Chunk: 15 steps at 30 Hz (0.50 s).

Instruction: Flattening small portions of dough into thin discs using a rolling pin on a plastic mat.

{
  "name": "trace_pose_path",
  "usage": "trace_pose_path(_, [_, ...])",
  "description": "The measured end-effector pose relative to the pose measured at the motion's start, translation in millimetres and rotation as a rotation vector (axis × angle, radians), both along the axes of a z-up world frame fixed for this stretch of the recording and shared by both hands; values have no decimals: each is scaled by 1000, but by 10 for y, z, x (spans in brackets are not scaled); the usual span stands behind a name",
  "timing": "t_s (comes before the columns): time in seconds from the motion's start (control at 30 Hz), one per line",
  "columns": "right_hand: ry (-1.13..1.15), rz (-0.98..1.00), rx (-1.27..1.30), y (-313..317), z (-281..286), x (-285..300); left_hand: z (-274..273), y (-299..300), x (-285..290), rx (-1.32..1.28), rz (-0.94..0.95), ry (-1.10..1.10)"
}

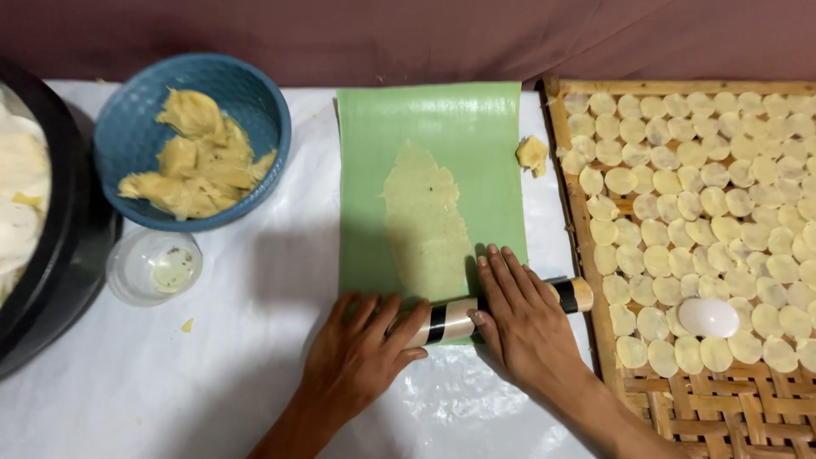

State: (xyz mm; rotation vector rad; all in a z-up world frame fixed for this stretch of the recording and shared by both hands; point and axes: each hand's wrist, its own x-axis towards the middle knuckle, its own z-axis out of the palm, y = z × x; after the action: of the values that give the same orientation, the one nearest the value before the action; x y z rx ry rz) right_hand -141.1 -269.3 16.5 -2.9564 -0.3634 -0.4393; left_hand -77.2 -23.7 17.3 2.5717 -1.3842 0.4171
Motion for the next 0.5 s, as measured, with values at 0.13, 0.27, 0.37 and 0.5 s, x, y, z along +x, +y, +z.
trace_pose_path(0.13, [86,-23,-16,-15,39,173,3,-64,180,16,9,166])
trace_pose_path(0.27, [123,-92,-43,-20,0,406,-20,-145,407,73,73,129])
trace_pose_path(0.37, [25,-98,2,18,-36,212,-43,-133,203,17,132,103])
trace_pose_path(0.5, [9,-94,-75,30,-124,-69,-69,-114,-74,73,188,60])
